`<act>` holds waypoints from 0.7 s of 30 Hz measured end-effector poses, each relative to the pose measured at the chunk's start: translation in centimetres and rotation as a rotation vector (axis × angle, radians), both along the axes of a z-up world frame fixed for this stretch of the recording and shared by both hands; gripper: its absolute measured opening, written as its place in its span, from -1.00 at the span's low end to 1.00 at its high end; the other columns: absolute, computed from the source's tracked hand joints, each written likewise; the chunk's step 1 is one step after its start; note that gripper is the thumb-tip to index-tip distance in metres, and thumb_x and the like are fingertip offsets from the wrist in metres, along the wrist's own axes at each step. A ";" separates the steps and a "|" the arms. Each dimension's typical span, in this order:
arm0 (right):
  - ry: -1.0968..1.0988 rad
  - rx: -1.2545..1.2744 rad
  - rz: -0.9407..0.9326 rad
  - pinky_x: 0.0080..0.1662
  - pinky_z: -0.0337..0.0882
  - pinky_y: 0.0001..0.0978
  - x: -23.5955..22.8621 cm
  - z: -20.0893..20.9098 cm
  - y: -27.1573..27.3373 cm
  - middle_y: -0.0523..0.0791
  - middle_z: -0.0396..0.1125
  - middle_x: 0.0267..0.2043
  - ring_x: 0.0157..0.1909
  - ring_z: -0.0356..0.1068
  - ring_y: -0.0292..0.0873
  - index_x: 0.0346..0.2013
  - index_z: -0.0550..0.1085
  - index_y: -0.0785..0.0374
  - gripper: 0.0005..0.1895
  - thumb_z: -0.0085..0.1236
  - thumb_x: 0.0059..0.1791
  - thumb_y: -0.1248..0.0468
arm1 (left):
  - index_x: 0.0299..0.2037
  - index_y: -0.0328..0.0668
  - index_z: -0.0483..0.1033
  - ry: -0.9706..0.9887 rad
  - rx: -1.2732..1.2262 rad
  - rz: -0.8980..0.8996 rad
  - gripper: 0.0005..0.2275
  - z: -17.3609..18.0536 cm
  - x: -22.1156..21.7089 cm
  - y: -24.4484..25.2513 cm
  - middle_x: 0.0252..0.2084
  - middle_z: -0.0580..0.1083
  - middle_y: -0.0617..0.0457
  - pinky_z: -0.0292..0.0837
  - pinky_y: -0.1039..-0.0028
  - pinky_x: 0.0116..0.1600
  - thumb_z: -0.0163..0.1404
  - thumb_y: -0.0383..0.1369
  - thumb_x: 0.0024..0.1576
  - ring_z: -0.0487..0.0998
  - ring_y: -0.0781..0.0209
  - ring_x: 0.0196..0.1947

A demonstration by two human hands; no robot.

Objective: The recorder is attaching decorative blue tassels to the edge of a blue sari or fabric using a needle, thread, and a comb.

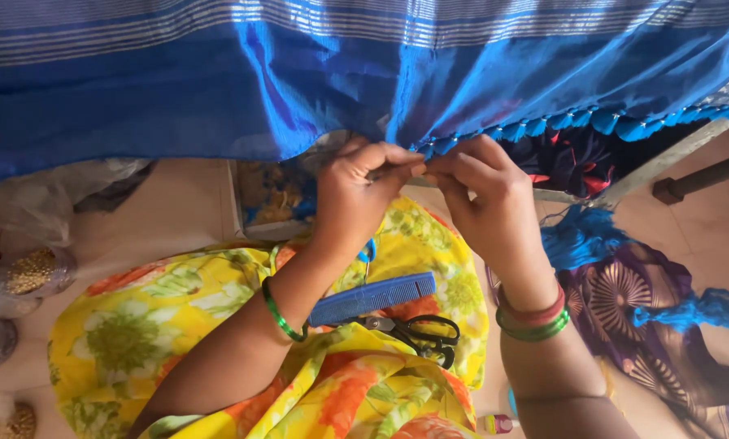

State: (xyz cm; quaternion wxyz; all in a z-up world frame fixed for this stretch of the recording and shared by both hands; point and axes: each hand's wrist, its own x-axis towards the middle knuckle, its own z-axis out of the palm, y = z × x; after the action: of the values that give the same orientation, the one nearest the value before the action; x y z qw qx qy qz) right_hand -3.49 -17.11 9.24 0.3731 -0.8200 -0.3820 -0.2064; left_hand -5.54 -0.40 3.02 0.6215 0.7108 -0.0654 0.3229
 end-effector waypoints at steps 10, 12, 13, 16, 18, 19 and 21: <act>-0.088 0.116 0.056 -0.08 0.49 -0.32 -0.2 0.3 1.8 -0.04 0.42 -0.11 -0.11 0.49 -0.05 -0.13 0.48 0.35 -0.82 0.06 0.01 0.56 | -0.21 -0.23 0.56 0.072 -0.153 -0.170 -0.95 -0.9 0.2 0.1 -0.32 0.50 0.14 0.42 0.60 -0.20 0.17 -0.48 0.20 0.53 0.46 -0.31; -0.069 0.140 0.086 -0.07 0.50 -0.32 -0.2 -0.2 2.0 -0.05 0.44 -0.09 -0.10 0.50 -0.05 -0.10 0.46 0.37 -0.81 0.07 0.02 0.57 | -0.17 -0.23 0.55 0.139 -0.394 -0.328 -0.96 -1.8 0.4 0.2 -0.30 0.51 0.19 0.40 0.62 -0.15 0.12 -0.48 0.24 0.48 0.51 -0.27; -0.183 0.082 0.073 -0.03 0.49 -0.28 -0.1 -0.2 2.0 -0.05 0.45 -0.08 -0.08 0.48 -0.02 -0.10 0.49 0.36 -0.80 0.13 0.01 0.58 | -0.17 -0.25 0.52 0.121 -0.439 -0.393 -0.97 -1.9 0.5 0.2 -0.29 0.50 0.21 0.40 0.61 -0.11 0.11 -0.49 0.26 0.47 0.52 -0.24; -0.356 -0.016 0.043 -0.02 0.46 -0.21 -0.3 0.2 2.1 -0.04 0.44 -0.11 -0.08 0.44 0.03 -0.12 0.53 0.34 -0.76 0.19 -0.04 0.61 | -0.17 -0.27 0.48 0.114 -0.452 -0.429 -0.96 -1.7 0.6 0.0 -0.27 0.50 0.21 0.42 0.60 -0.09 0.09 -0.51 0.27 0.48 0.52 -0.23; -0.411 -0.057 0.028 -0.03 0.45 -0.19 -0.4 0.5 2.2 -0.04 0.42 -0.14 -0.10 0.42 0.04 -0.14 0.55 0.33 -0.73 0.19 -0.08 0.61 | -0.17 -0.27 0.47 0.127 -0.420 -0.398 -0.95 -0.8 0.1 -0.1 -0.27 0.52 0.21 0.43 0.59 -0.10 0.08 -0.52 0.25 0.49 0.52 -0.24; -0.402 -0.070 0.011 -0.05 0.43 -0.18 -0.3 0.5 2.2 -0.03 0.40 -0.17 -0.12 0.41 0.05 -0.16 0.56 0.33 -0.74 0.21 -0.10 0.61 | -0.19 -0.27 0.46 0.058 -0.134 -0.170 -0.94 -0.1 -0.5 -0.2 -0.29 0.50 0.19 0.44 0.60 -0.12 0.10 -0.52 0.25 0.50 0.52 -0.25; -0.390 -0.085 -0.007 -0.07 0.42 -0.17 0.1 0.0 1.9 -0.02 0.38 -0.20 -0.14 0.40 0.07 -0.18 0.56 0.33 -0.74 0.22 -0.11 0.60 | -0.20 -0.27 0.44 -0.009 0.150 0.058 -0.92 0.5 -1.1 -0.3 -0.30 0.49 0.16 0.44 0.61 -0.14 0.11 -0.52 0.26 0.51 0.53 -0.27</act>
State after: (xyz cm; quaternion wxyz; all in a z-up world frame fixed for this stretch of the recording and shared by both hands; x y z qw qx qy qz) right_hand -3.41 -15.23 9.29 0.2564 -0.7806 -0.4525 -0.3465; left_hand -6.61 -0.74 3.48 0.5567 0.7553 -0.0718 0.3382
